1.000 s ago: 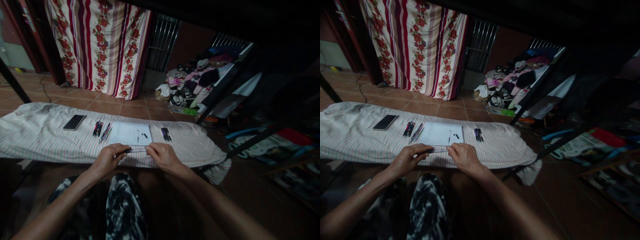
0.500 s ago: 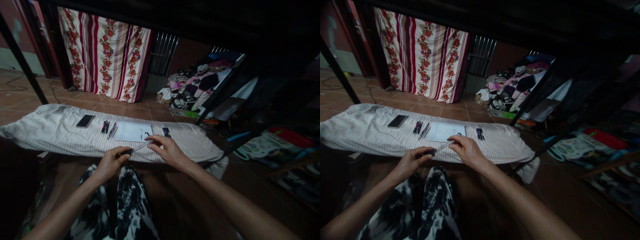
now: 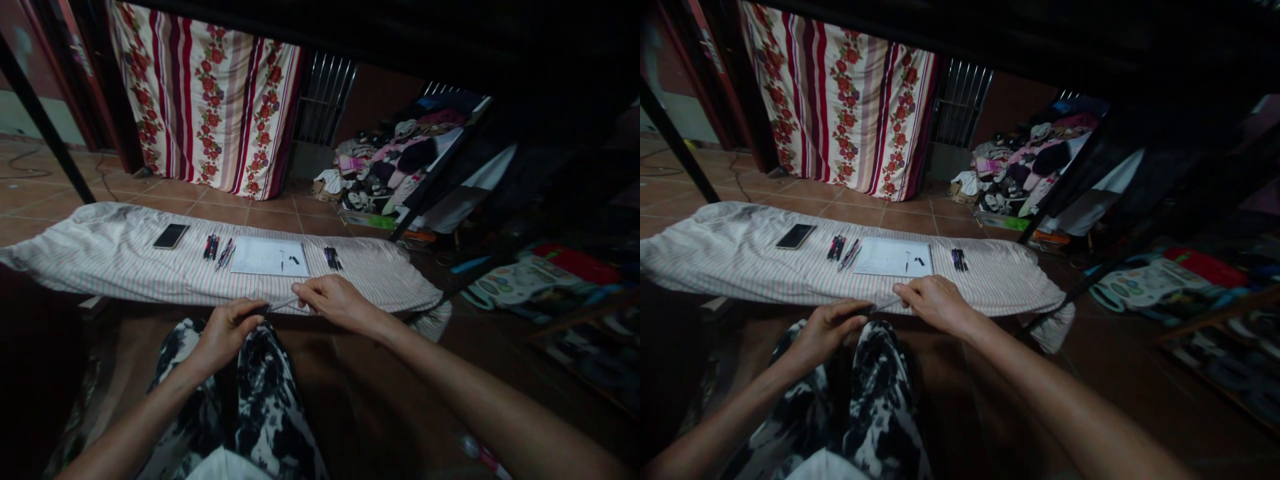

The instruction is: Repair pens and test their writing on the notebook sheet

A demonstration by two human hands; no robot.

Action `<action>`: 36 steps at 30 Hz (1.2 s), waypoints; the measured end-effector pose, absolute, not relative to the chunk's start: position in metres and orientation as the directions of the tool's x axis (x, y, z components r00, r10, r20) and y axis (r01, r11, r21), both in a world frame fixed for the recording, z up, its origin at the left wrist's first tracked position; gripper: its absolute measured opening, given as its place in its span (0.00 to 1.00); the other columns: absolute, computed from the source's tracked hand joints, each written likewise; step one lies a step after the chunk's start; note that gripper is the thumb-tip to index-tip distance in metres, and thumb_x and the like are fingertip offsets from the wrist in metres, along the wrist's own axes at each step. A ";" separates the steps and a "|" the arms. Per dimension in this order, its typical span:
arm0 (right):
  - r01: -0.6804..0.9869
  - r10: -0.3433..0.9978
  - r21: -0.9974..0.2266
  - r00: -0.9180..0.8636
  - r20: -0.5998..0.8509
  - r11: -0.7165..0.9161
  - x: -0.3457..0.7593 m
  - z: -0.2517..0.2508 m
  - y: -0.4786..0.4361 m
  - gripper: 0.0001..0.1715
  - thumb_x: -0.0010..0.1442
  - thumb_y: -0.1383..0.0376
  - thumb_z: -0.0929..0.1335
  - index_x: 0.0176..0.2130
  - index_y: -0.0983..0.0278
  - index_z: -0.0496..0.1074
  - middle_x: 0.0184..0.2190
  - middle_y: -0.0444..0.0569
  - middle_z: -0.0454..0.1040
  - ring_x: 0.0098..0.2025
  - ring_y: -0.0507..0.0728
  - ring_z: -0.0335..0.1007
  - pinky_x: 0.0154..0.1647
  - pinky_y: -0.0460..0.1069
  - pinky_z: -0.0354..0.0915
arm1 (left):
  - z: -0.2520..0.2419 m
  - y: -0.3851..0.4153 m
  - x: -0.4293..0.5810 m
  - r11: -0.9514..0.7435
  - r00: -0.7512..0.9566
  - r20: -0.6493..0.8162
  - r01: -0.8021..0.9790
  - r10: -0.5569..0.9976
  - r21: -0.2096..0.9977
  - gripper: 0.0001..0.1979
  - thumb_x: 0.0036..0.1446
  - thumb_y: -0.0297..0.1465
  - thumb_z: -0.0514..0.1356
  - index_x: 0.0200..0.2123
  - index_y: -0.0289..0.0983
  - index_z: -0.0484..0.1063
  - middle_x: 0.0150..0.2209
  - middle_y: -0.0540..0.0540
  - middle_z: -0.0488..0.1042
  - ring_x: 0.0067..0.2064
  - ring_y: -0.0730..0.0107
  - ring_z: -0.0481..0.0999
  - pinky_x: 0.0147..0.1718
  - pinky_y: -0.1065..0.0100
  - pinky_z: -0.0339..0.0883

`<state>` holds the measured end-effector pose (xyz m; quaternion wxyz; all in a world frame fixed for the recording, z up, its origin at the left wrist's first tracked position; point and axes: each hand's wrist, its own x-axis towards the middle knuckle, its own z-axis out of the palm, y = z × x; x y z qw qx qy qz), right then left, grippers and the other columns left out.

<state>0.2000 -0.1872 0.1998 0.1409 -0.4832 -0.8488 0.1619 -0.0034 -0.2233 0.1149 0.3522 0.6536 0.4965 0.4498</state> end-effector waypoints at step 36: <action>0.563 0.674 -0.403 -0.705 0.220 0.721 0.190 0.191 -0.196 0.15 0.57 0.65 0.65 0.46 0.65 0.69 0.38 0.50 0.75 0.38 0.53 0.70 0.40 0.48 0.62 | 0.100 -0.248 -0.006 0.021 -0.023 -0.019 0.069 1.000 0.997 0.14 0.42 0.33 0.62 0.35 0.34 0.77 0.30 0.47 0.77 0.28 0.68 0.73 0.27 0.68 0.69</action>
